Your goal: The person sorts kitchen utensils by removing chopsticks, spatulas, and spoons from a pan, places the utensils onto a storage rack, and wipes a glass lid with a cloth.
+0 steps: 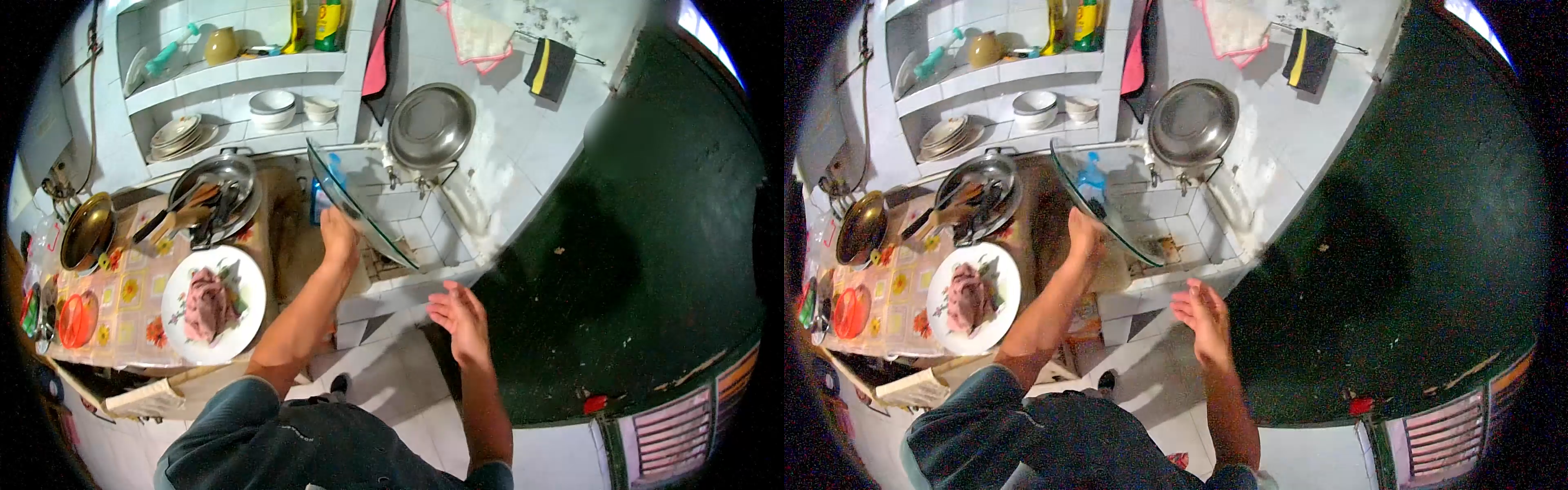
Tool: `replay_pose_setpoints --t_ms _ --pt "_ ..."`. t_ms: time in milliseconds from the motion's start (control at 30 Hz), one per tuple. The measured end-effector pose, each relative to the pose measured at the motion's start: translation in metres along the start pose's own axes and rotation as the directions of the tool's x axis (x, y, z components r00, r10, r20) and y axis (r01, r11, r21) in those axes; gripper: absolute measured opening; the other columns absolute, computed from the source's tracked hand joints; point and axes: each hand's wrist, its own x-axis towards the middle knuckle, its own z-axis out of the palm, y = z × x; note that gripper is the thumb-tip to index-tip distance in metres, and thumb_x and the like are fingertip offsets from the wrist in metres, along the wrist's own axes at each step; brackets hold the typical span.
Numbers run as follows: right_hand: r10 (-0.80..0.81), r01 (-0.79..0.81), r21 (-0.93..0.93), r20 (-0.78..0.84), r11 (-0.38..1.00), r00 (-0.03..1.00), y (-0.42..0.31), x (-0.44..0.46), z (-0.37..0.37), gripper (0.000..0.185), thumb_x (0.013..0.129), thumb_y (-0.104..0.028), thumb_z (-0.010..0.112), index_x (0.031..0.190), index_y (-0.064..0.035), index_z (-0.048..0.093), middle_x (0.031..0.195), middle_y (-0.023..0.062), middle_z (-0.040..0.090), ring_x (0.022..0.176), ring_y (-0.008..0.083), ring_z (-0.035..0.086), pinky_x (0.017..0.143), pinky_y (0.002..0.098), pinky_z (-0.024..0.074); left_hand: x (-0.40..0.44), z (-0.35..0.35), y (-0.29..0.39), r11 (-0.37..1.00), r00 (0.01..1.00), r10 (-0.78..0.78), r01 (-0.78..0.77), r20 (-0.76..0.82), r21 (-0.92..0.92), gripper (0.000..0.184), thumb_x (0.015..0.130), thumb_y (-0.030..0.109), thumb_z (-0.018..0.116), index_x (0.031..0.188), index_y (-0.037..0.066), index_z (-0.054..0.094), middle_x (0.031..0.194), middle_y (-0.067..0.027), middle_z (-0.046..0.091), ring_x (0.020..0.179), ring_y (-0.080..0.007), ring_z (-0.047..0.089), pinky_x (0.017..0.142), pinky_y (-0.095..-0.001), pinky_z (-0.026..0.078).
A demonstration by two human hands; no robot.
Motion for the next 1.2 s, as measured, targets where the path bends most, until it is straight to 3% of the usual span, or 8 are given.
replay_pose_setpoints --t_ms 200,400,533,600,800,933,1100,1200 --pt "-0.282 0.271 -0.208 -0.027 0.940 0.959 -0.072 0.115 -0.027 0.041 0.091 -0.029 0.057 0.118 0.0018 0.054 0.100 0.0139 0.063 0.086 0.0195 0.062 0.078 0.0307 0.0504 0.066 0.018 -0.107 0.986 0.968 -0.048 0.006 -0.245 -0.169 0.028 0.098 0.031 0.036 0.110 0.008 0.046 0.092 -0.0057 0.054 0.077 -0.0173 0.053 0.062 -0.0322 0.044" --pt "-0.411 0.399 -0.298 0.022 0.867 0.911 -0.177 0.272 -0.013 0.037 0.090 -0.027 0.058 0.114 0.0015 0.055 0.096 0.0116 0.062 0.083 0.0181 0.061 0.076 0.0307 0.0512 0.116 0.036 -0.145 0.992 0.922 -0.087 0.046 -0.378 -0.117 0.028 0.101 0.024 0.029 0.115 0.006 0.044 0.107 -0.0069 0.052 0.099 -0.0200 0.049 0.087 -0.0340 0.042" --pt "-0.719 0.568 -0.572 -0.055 0.591 0.693 -0.250 0.377 -0.004 0.039 0.086 -0.025 0.064 0.112 0.0033 0.057 0.087 0.0088 0.063 0.077 0.0149 0.060 0.072 0.0264 0.0502 0.153 -0.006 -0.225 0.990 0.962 0.085 -0.110 -0.260 -0.085 0.037 0.099 0.029 0.033 0.122 0.002 0.038 0.109 -0.0100 0.048 0.095 -0.0188 0.048 0.080 -0.0320 0.044" --pt "-0.933 0.659 -0.709 0.004 0.251 0.359 -0.276 0.425 -0.006 0.048 0.078 -0.039 0.068 0.101 0.0029 0.062 0.074 0.0130 0.065 0.071 0.0189 0.063 0.067 0.0326 0.0489 0.155 -0.010 -0.218 0.996 0.975 0.039 -0.056 -0.217 -0.075 0.038 0.099 0.030 0.034 0.126 0.003 0.037 0.115 -0.0103 0.048 0.102 -0.0192 0.048 0.086 -0.0327 0.042" --pt "-0.957 0.425 -0.890 -0.041 0.166 0.289 -0.325 0.463 0.021 0.048 0.072 -0.045 0.069 0.095 -0.0039 0.066 0.086 0.0169 0.067 0.084 0.0352 0.064 0.076 0.0408 0.0479 0.142 0.011 -0.177 0.983 0.980 0.091 -0.117 -0.176 -0.139 0.034 0.098 0.032 0.038 0.120 0.007 0.043 0.110 -0.0069 0.054 0.098 -0.0242 0.055 0.084 -0.0370 0.047" --pt "-0.919 0.623 -0.734 -0.005 0.271 0.393 -0.331 0.486 0.016 0.035 0.071 -0.036 0.067 0.085 -0.0038 0.067 0.085 0.0177 0.067 0.079 0.0336 0.064 0.071 0.0385 0.0478 0.137 0.018 -0.173 0.997 0.907 0.070 -0.079 -0.415 -0.005 0.035 0.095 0.036 0.046 0.115 0.008 0.046 0.106 -0.0064 0.055 0.094 -0.0217 0.056 0.078 -0.0363 0.049" --pt "-0.931 0.894 -0.415 0.231 0.168 0.282 -0.301 0.469 -0.002 0.018 0.077 -0.017 0.059 0.073 0.0002 0.056 0.070 0.0019 0.052 0.066 0.0142 0.049 0.067 0.0278 0.0402 0.138 0.022 -0.178 0.989 0.896 0.133 -0.095 -0.423 0.110 0.034 0.093 0.038 0.047 0.106 0.006 0.051 0.095 -0.0058 0.054 0.084 -0.0177 0.053 0.072 -0.0331 0.047" --pt "-0.896 0.929 0.153 0.355 0.338 0.268 -0.275 0.456 -0.019 0.023 0.073 -0.003 0.049 0.093 0.0062 0.056 0.106 0.0097 0.048 0.097 0.0184 0.046 0.089 0.0273 0.0341 0.136 0.050 -0.170 0.942 0.835 0.303 -0.190 -0.459 0.277 0.034 0.093 0.038 0.046 0.102 0.006 0.052 0.090 -0.0054 0.053 0.081 -0.0168 0.052 0.068 -0.0310 0.045"
